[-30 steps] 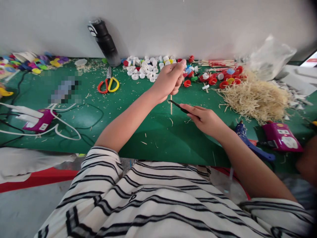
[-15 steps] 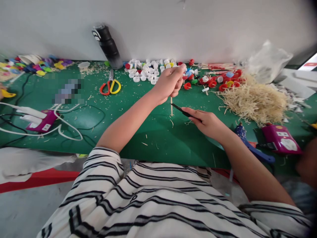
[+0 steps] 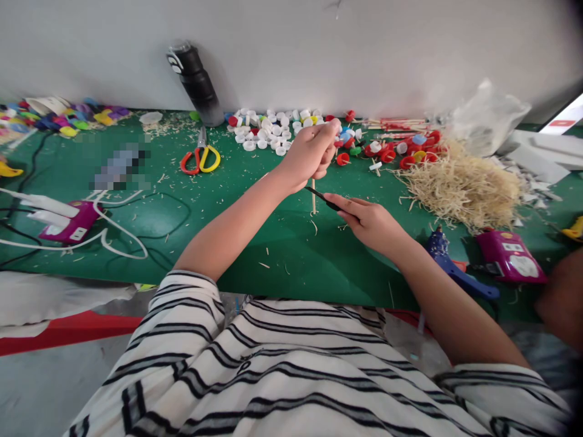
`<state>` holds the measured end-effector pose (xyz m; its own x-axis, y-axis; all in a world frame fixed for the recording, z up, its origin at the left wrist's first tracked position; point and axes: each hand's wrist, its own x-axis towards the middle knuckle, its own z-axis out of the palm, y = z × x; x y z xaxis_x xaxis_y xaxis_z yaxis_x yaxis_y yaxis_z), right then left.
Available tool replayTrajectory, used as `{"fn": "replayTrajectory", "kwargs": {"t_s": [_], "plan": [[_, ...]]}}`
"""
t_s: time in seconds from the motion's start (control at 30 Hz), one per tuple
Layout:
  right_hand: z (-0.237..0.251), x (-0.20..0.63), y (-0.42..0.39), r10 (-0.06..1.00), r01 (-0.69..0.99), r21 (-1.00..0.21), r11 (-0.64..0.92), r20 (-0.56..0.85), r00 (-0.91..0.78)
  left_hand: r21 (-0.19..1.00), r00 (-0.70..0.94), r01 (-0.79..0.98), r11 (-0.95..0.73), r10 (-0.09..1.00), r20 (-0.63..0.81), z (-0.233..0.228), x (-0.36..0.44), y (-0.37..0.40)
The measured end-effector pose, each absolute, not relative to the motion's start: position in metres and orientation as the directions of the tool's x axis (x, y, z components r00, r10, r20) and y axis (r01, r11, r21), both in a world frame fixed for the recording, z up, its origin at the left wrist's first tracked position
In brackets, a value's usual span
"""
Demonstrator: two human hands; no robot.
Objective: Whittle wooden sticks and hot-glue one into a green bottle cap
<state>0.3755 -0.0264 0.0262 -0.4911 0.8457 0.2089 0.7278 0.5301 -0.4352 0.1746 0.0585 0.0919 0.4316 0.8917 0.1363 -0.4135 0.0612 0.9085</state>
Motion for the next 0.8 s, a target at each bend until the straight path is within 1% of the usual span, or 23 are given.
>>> {"fn": "replayTrajectory", "kwargs": {"t_s": [0.07, 0.2, 0.33, 0.53, 0.6, 0.67, 0.8], "plan": [[0.026, 0.376, -0.028, 0.844, 0.722, -0.441, 0.532, 0.211, -0.493, 0.931, 0.42, -0.364, 0.005, 0.893, 0.159, 0.094, 0.175, 0.056], [0.023, 0.38, -0.03, 0.839, 0.695, -0.478, 0.537, 0.217, -0.499, 0.951, 0.418, -0.309, -0.021, 0.895, 0.156, 0.097, 0.176, 0.052], [0.021, 0.382, -0.032, 0.842, 0.682, -0.507, 0.528, 0.209, -0.497, 0.952, 0.417, -0.304, -0.038, 0.893, 0.169, 0.095, 0.177, 0.052], [0.019, 0.386, -0.034, 0.854, 0.694, -0.515, 0.504, 0.173, -0.491, 0.95, 0.423, -0.313, -0.019, 0.892, 0.157, 0.096, 0.173, 0.054], [0.018, 0.389, -0.035, 0.858, 0.713, -0.496, 0.495, 0.154, -0.49, 0.941, 0.405, -0.337, 0.026, 0.906, 0.12, 0.096, 0.17, 0.059], [0.017, 0.391, -0.036, 0.857, 0.728, -0.471, 0.498, 0.14, -0.496, 0.917, 0.38, -0.383, 0.111, 0.924, 0.047, 0.094, 0.165, 0.065], [0.017, 0.391, -0.035, 0.849, 0.737, -0.439, 0.514, 0.137, -0.511, 0.812, 0.388, -0.509, 0.284, 0.918, -0.077, 0.09, 0.157, 0.075]]}}
